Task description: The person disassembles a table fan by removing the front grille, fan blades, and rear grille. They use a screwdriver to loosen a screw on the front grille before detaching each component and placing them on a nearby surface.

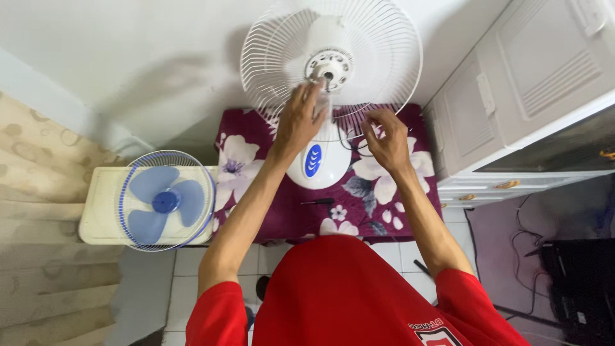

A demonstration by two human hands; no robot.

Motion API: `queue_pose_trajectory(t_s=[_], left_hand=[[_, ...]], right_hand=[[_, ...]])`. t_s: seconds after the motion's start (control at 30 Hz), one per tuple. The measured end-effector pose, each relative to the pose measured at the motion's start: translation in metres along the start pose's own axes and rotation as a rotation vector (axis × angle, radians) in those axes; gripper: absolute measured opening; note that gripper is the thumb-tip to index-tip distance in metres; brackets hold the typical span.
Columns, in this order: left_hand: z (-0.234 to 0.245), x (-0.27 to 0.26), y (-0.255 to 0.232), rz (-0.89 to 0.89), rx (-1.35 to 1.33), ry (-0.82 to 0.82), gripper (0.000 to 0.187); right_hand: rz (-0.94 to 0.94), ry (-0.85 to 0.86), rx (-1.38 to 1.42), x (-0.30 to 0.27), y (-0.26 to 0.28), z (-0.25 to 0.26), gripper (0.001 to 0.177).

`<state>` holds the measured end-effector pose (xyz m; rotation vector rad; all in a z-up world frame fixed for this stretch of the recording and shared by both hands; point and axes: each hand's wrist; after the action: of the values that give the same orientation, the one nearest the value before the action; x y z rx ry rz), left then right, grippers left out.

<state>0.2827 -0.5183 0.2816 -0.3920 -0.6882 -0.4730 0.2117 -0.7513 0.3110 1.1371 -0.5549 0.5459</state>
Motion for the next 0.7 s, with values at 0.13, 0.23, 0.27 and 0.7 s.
queue_pose_trajectory(t_s=[0.13, 0.23, 0.27, 0.7], left_hand=[[-0.032, 0.032, 0.002, -0.033, 0.188, -0.174, 0.071], [-0.042, 0.041, 0.005, -0.035, 0.238, -0.116, 0.07], [-0.043, 0.042, 0.006, -0.037, 0.233, -0.105, 0.068], [0.038, 0.015, 0.035, 0.109, 0.185, -0.354, 0.064]], right_hand=[[0.008, -0.023, 0.026, 0.032, -0.012, 0.02, 0.019], [-0.011, 0.034, 0.079, 0.05, -0.025, 0.019, 0.023], [-0.006, 0.046, 0.104, 0.053, -0.029, 0.016, 0.024], [-0.041, -0.056, 0.211, 0.058, -0.072, -0.071, 0.049]])
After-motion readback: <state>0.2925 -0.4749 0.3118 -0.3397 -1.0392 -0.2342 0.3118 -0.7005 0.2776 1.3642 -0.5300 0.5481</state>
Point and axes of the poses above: each hand's wrist, its own x-axis towards the middle knuckle, its own z-axis out of the back of the hand, y = z × x, and after that the axes turned 15 degrees about x, right-handed
